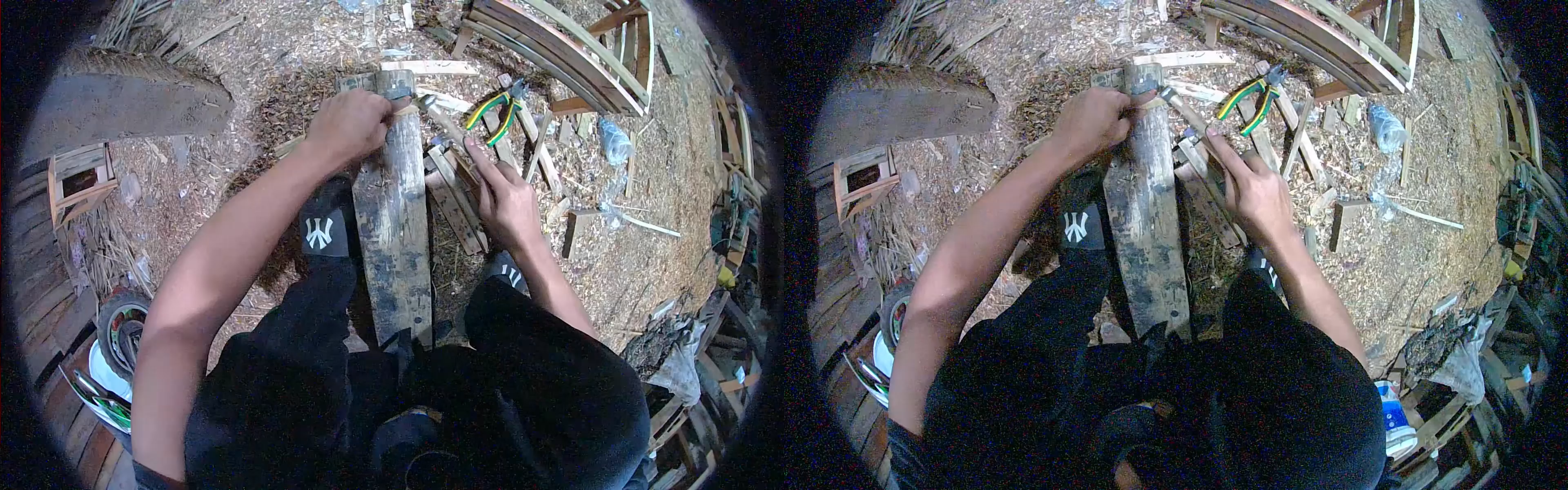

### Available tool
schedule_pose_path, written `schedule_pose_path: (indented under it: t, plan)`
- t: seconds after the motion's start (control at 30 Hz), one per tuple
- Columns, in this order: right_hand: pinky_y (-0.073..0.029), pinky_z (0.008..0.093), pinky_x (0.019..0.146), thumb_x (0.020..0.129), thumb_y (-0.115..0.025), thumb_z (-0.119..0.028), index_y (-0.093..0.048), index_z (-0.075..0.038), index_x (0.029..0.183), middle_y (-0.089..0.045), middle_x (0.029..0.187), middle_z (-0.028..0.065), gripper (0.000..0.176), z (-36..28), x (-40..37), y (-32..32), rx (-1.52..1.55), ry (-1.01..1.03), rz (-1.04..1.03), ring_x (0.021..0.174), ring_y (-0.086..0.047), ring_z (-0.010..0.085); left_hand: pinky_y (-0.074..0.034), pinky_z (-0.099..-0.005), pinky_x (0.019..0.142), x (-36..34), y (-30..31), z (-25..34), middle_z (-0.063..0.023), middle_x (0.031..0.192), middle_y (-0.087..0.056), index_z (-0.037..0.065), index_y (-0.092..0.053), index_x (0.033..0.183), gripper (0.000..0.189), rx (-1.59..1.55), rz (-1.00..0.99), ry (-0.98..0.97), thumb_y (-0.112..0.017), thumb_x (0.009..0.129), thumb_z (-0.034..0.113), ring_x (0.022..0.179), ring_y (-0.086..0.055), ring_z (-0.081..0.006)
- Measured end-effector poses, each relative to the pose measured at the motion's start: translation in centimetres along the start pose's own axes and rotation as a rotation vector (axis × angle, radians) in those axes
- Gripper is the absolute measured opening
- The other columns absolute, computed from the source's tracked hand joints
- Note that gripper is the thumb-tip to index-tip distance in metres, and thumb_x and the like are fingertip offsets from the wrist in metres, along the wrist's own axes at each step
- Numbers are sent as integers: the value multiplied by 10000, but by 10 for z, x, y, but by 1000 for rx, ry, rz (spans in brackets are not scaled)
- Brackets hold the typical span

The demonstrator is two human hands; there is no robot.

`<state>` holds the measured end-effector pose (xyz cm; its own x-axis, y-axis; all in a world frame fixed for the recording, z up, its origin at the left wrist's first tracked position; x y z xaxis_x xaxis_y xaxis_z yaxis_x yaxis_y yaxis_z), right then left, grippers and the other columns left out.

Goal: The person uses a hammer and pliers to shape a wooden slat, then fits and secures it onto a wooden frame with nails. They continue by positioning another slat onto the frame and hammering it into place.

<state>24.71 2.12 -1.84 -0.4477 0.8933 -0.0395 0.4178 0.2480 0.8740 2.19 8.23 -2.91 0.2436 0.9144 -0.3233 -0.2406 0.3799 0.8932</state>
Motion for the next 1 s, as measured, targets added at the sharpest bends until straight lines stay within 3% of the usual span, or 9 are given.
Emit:
schedule_pose_path:
  t: [0.07, 0.17, 0.4, 0.47, 0.67, 1.0]
  plan:
    - [-573, 474, 635, 935, -630, -75, -531, -331, 1491, -623, 811, 147, 620, -1, -2, 8, 81, 28, 131, 694, -665, 356, -589, -503, 880, 1, -1, -4, -216, 938, -743, 128, -788, 1070, 312, -25, 76, -26, -596, 827, 84, 888, -742, -372]
    - [-574, 474, 629, 931, -622, -65, -546, -337, 1478, -615, 793, 141, 616, 0, -4, 19, 87, 54, 169, 678, -660, 351, -578, -516, 875, 2, -1, 3, -229, 942, -742, 85, -783, 1058, 302, -174, 97, -32, -606, 813, 82, 888, -739, -388]
    - [-592, 472, 654, 932, -617, -78, -549, -332, 1474, -651, 832, 165, 603, 7, 1, 12, 66, 21, 145, 710, -685, 359, -573, -488, 880, 24, -6, -9, -257, 943, -743, 24, -780, 1022, 266, -265, 7, 126, -653, 802, 105, 906, -737, -397]
    - [-592, 472, 654, 930, -615, -73, -548, -331, 1476, -650, 834, 164, 608, 8, 2, 14, 74, 36, 166, 708, -684, 359, -573, -462, 796, 35, -8, -10, -264, 854, -725, -35, -762, 946, 305, -276, -10, 84, -747, 829, 246, 823, -732, -396]
    - [-593, 462, 666, 915, -618, -58, -543, -325, 1481, -655, 866, 158, 630, 8, 1, 16, 90, 50, 159, 727, -684, 357, -566, -397, 754, 55, -6, -9, -158, 930, -783, 94, -811, 1040, 282, -340, -171, 69, -805, 834, 286, 770, -733, -276]
    - [-600, 466, 682, 915, -622, -56, -527, -322, 1490, -671, 912, 167, 641, 1, 8, 18, 27, 76, 131, 763, -695, 370, -552, -383, 718, 64, -11, -14, -100, 903, -792, 117, -814, 1066, 279, -349, -219, 81, -810, 843, 286, 739, -702, -202]
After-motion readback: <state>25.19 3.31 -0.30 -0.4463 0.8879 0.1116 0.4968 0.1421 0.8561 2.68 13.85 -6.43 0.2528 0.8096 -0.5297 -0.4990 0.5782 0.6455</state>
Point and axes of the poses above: each hand's wrist, its own x-axis towards the middle knuckle, its own y-axis out of the back of the hand, z = x × y, the point moved 9 cm from there along x, towards the middle knuckle
